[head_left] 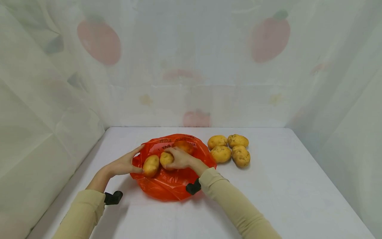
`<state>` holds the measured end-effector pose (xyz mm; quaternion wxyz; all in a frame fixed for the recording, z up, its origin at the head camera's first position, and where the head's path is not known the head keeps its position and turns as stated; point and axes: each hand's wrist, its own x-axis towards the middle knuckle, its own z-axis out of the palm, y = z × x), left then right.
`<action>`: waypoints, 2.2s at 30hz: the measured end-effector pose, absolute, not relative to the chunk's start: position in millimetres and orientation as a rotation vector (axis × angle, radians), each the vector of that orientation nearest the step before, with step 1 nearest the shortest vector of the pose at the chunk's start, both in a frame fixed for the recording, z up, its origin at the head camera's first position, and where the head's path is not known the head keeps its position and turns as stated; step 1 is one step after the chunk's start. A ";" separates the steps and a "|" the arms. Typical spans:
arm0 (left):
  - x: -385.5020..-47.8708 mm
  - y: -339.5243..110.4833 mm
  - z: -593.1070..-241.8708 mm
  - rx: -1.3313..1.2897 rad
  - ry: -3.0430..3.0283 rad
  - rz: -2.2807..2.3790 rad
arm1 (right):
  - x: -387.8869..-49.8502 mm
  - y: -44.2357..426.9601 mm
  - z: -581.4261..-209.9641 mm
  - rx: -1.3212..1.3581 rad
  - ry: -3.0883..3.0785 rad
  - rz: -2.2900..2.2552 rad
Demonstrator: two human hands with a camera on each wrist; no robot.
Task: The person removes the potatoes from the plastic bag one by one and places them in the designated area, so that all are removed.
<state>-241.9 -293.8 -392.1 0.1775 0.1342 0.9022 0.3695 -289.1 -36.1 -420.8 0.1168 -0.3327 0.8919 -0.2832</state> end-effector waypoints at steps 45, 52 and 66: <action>-242.5 -294.3 -389.6 0.368 2.532 1.064 | -265.6 38.0 -347.5 -1.276 2.621 -1.078; -241.6 -292.7 -388.1 0.365 2.524 1.067 | -262.8 61.4 -344.5 -1.222 2.626 -1.159; -242.4 -293.9 -389.8 0.363 2.526 1.069 | -246.0 107.9 -346.0 -0.981 2.524 -1.485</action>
